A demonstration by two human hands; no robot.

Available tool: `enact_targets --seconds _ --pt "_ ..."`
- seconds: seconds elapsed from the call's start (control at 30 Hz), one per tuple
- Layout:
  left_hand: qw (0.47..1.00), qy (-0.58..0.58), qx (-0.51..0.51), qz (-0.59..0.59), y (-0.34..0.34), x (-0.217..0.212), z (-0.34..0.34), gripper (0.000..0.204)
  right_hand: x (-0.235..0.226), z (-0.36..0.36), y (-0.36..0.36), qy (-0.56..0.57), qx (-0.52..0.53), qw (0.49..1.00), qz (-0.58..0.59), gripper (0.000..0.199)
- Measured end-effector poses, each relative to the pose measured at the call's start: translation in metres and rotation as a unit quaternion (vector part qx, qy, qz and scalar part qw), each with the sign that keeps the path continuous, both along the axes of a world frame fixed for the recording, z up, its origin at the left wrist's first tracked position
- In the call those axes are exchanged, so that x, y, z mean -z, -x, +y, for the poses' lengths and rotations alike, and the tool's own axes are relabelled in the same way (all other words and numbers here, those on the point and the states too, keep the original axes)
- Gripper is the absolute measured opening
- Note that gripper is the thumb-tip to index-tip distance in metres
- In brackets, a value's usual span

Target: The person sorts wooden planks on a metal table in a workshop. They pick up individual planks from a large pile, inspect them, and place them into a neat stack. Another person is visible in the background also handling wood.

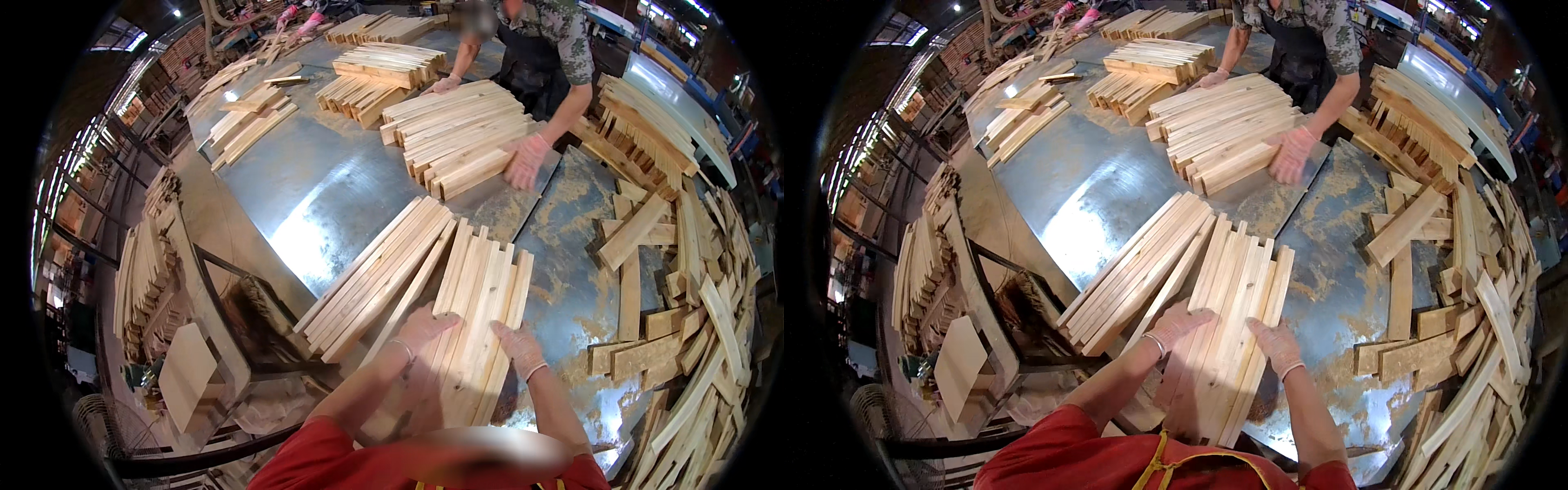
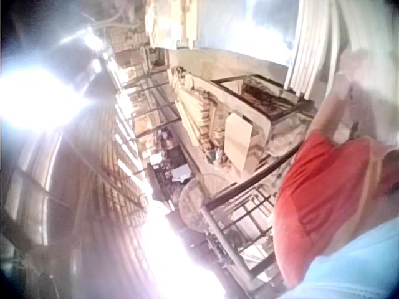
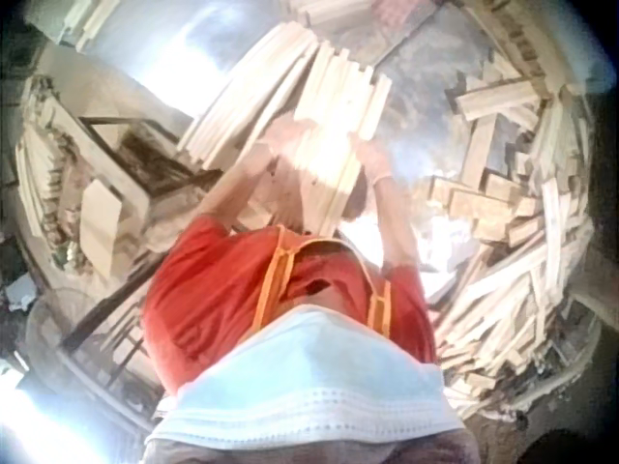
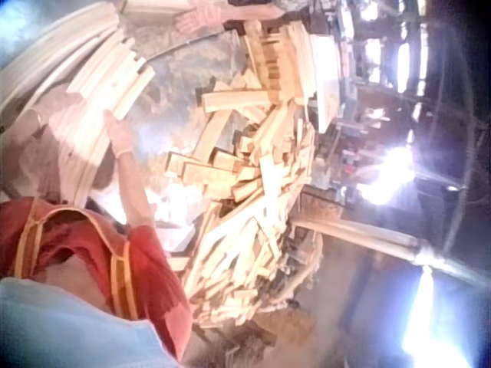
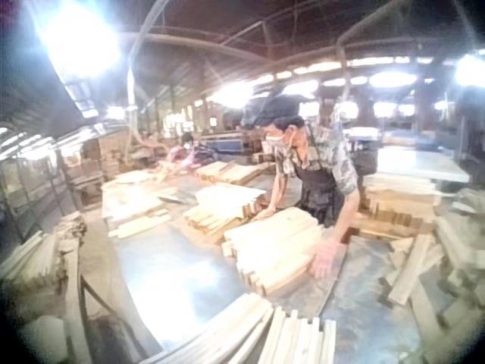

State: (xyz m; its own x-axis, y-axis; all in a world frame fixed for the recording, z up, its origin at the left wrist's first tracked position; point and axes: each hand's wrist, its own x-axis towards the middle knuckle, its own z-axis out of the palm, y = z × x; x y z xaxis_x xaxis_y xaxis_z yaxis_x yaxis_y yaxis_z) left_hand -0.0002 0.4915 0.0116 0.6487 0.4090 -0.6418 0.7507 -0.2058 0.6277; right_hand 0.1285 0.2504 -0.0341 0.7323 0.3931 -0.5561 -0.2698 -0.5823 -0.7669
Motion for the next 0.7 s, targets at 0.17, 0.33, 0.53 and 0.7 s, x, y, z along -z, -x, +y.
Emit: enact_targets --seconds 0.17,0.33,0.53,0.7 --pt "0.982 -0.046 0.013 -0.181 -0.004 -0.040 -0.012 0.110 -0.064 -0.010 0.024 -0.237 0.165 0.957 0.041 0.073" --pt "0.884 -0.095 0.026 -0.456 -0.020 -0.162 0.001 0.114 -0.195 -0.012 0.006 -0.316 0.157 0.917 -0.188 0.075" --pt "0.757 -0.282 0.163 -0.567 -0.029 -0.099 0.041 0.099 -0.231 -0.019 0.031 -0.153 0.059 0.883 -0.440 0.077" --pt "0.693 -0.569 0.409 -0.169 0.030 -0.016 0.073 0.072 -0.036 -0.029 0.078 -0.048 -0.133 0.873 -0.467 0.084"
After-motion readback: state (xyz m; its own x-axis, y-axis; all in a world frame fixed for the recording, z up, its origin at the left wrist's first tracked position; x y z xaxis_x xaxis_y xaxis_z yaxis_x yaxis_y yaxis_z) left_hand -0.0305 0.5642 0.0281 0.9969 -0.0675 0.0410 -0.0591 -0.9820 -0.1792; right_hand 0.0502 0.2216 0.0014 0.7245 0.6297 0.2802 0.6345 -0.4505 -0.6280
